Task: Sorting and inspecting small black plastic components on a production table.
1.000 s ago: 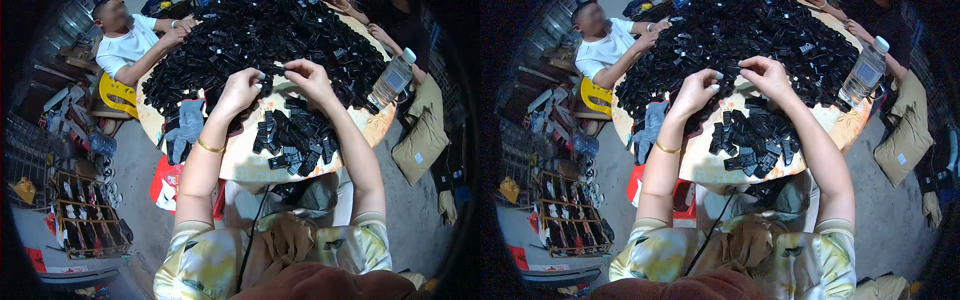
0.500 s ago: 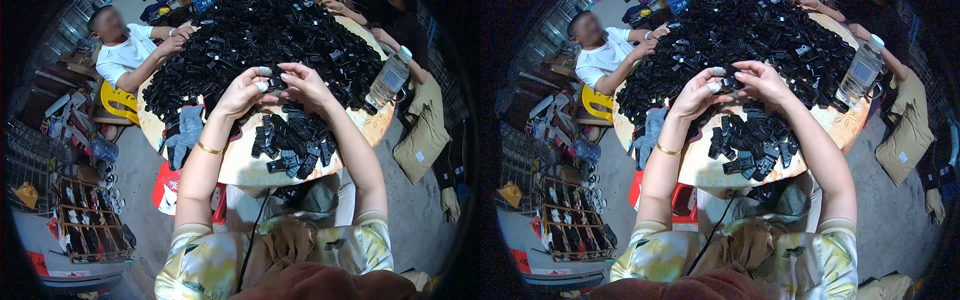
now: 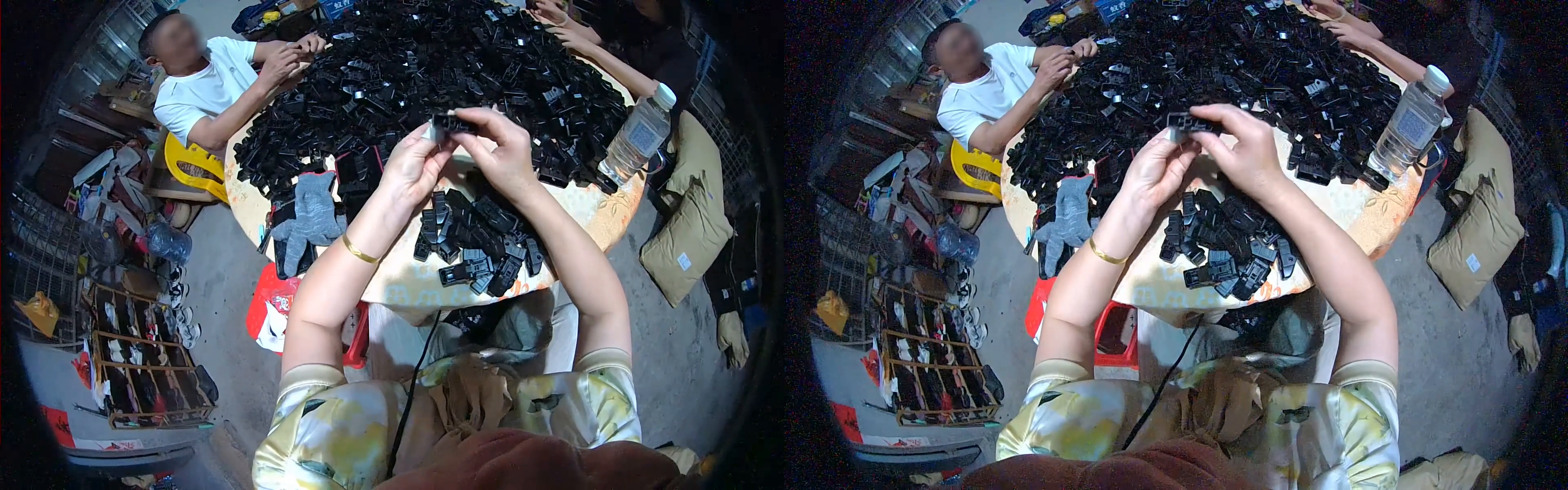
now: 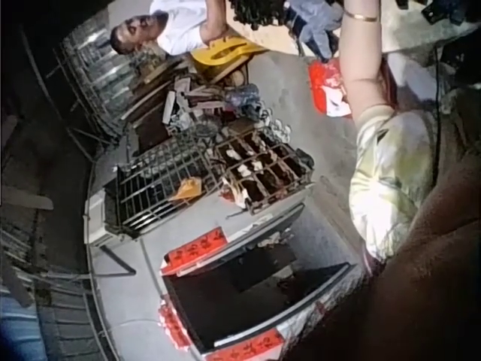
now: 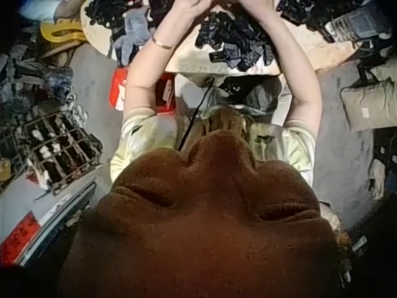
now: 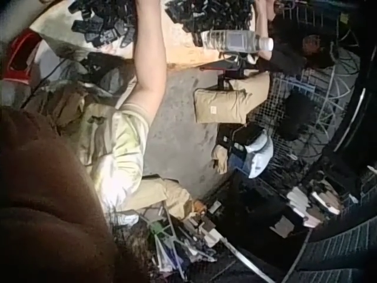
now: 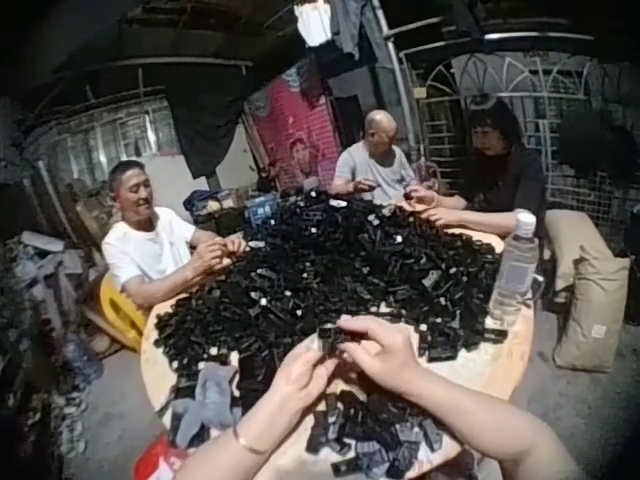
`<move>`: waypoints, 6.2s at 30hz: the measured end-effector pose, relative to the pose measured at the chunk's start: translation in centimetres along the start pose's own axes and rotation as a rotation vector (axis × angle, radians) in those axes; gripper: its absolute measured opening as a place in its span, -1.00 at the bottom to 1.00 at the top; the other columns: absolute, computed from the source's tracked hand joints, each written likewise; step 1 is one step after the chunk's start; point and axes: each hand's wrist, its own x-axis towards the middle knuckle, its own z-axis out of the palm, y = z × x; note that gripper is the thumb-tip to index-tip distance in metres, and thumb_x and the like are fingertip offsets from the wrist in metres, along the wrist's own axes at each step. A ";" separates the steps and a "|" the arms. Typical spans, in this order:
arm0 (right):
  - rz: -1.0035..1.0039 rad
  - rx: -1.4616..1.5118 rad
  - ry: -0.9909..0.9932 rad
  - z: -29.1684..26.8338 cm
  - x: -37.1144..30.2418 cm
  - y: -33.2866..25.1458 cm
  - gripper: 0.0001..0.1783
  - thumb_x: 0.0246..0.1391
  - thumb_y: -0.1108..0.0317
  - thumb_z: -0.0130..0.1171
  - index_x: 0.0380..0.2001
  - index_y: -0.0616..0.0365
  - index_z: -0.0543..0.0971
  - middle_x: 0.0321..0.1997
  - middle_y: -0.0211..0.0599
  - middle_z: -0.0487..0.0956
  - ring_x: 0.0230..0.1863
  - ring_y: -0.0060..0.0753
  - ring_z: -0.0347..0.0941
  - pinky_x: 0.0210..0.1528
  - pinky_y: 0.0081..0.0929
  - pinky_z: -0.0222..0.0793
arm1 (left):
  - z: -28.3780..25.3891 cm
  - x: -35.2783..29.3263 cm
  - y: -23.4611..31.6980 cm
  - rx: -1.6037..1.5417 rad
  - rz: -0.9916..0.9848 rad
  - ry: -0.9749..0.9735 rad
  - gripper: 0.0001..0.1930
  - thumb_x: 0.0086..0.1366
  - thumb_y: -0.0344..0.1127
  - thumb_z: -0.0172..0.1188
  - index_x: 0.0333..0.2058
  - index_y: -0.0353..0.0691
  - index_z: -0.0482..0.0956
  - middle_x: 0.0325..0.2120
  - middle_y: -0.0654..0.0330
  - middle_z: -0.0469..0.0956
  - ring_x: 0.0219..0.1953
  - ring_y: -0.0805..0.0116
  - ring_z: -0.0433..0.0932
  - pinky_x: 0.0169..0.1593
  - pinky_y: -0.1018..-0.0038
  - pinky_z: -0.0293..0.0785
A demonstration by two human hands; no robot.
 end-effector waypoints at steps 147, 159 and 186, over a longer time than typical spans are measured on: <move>0.211 -0.207 -0.178 -5.8 -14.3 -9.7 -0.26 -0.24 0.21 0.28 0.04 0.29 0.30 -0.02 -0.01 0.40 -0.01 0.01 0.31 0.05 -0.25 0.20 | 5.5 -12.6 -5.7 1.585 0.390 -0.556 -0.26 -0.24 -0.35 0.23 0.02 -0.36 0.19 -0.05 -0.10 0.24 0.04 -0.10 0.24 0.10 0.22 0.18; 0.110 -0.120 -0.323 -10.4 -20.7 -11.0 -0.58 -0.26 0.32 0.27 -0.27 0.31 0.50 -0.33 -0.10 0.53 -0.28 -0.07 0.46 -0.21 -0.30 0.38 | 2.4 -18.7 -9.7 1.437 0.599 -1.151 -0.60 -0.13 -0.31 0.22 -0.24 -0.31 0.46 -0.26 0.05 0.42 -0.05 0.14 0.40 0.21 -0.14 -0.03; 0.220 -0.668 -0.415 -0.6 -4.7 1.0 -0.28 -0.15 0.24 0.22 0.13 0.08 0.21 0.19 0.18 0.13 0.22 0.18 0.03 0.23 -0.11 -0.01 | -0.8 5.1 -2.2 1.939 0.350 0.144 -0.27 -0.05 -0.29 0.19 0.14 -0.22 0.14 0.09 -0.14 0.19 0.14 -0.21 0.12 0.20 0.13 0.05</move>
